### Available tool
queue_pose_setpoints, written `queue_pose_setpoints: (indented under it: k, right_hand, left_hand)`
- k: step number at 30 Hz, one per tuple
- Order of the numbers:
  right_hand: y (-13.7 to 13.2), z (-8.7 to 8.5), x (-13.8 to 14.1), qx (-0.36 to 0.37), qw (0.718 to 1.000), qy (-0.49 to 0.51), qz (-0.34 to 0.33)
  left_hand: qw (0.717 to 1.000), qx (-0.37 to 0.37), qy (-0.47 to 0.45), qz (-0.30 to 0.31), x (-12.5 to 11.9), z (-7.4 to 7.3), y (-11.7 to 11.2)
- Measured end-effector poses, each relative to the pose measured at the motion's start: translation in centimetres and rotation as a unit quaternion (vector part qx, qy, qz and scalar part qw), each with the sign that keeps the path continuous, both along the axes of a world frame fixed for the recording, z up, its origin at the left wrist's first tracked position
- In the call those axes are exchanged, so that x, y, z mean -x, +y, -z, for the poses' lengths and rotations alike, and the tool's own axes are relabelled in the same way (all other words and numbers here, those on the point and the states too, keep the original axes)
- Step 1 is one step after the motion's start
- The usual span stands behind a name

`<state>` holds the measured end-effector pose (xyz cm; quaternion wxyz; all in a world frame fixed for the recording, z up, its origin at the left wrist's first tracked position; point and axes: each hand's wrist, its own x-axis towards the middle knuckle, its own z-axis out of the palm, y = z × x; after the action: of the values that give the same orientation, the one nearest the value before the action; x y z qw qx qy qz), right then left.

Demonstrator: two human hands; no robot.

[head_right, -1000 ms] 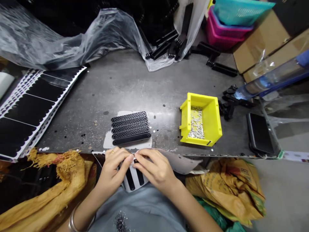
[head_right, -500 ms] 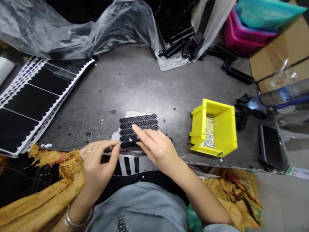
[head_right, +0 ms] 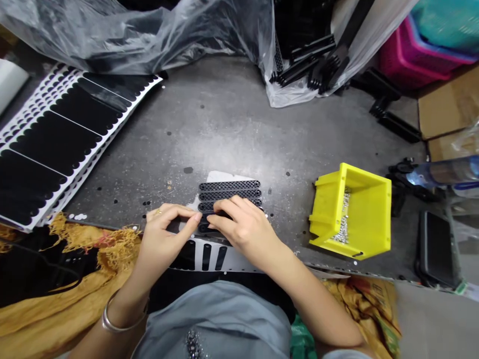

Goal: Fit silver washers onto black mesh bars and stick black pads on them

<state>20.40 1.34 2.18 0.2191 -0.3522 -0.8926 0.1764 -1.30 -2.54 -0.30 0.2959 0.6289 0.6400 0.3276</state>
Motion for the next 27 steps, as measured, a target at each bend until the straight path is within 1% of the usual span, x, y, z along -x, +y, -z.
queue_pose_setpoints:
  k: [2, 3, 5, 7, 10, 13, 14, 16, 18, 19, 20, 21, 23, 24, 25, 27]
  right_hand:
    - [-0.1, -0.2, -1.4, 0.035, 0.999, 0.017, 0.033]
    - [-0.2, -0.3, -2.3, 0.068, 0.996, 0.034, 0.055]
    - [-0.2, -0.2, -4.0, 0.138, 0.982, 0.084, 0.097]
    - [-0.3, 0.2, -5.2, 0.173, 0.968, 0.133, 0.122]
    - [-0.3, 0.9, -5.5, 0.171, 0.963, 0.167, 0.126]
    - [-0.2, 1.3, -5.2, 0.168, 0.968, 0.158, 0.099]
    - [-0.3, 1.4, -5.2, 0.150, 0.973, 0.148, 0.098]
    - [-0.9, 1.2, -5.3, 0.080, 0.982, 0.123, 0.121]
    - [-2.4, 0.7, -5.7, 0.011, 0.978, 0.109, 0.175]
    - [-3.5, 0.5, -5.9, 0.000, 0.974, 0.114, 0.197]
    - [-4.7, 0.2, -6.0, 0.012, 0.970, 0.125, 0.209]
    - [-6.1, 0.0, -6.0, 0.042, 0.968, 0.137, 0.207]
    - [-8.6, 0.0, -5.5, 0.118, 0.966, 0.153, 0.173]
    - [-9.6, 0.2, -5.1, 0.144, 0.966, 0.151, 0.153]
    - [-10.4, 0.6, -4.6, 0.153, 0.967, 0.145, 0.140]
    - [-11.1, 1.6, -3.5, 0.135, 0.971, 0.141, 0.137]
  left_hand:
    - [1.000, 0.003, -0.004, 0.003, 0.1, 0.1, 0.1]
    - [1.000, 0.004, -0.006, 0.004, 0.1, 0.1, 0.2]
    - [1.000, 0.005, -0.009, 0.005, 0.2, 0.2, 0.2]
    - [1.000, 0.006, -0.009, 0.004, 0.2, 0.3, 0.2]
    - [1.000, 0.004, -0.006, 0.005, 0.2, 0.4, 0.4]
    - [1.000, -0.004, 0.005, 0.007, 0.2, 0.5, 0.5]
    - [1.000, -0.008, 0.017, 0.007, 0.3, 0.4, 0.5]
    - [0.998, -0.023, 0.056, 0.008, 0.5, 0.1, 0.1]
    - [0.994, -0.034, 0.101, 0.019, 0.5, -0.5, -0.8]
    - [0.991, -0.036, 0.120, 0.034, 0.4, -0.9, -1.5]
    - [0.989, -0.037, 0.135, 0.057, 0.2, -1.2, -2.3]
    - [0.985, -0.039, 0.143, 0.086, -0.2, -1.5, -3.0]
    - [0.977, -0.043, 0.143, 0.154, -1.3, -1.8, -4.4]
    - [0.973, -0.043, 0.134, 0.183, -1.9, -1.9, -4.9]
    - [0.971, -0.040, 0.118, 0.202, -2.4, -1.9, -5.2]
    - [0.973, -0.025, 0.075, 0.218, -3.3, -1.8, -5.2]
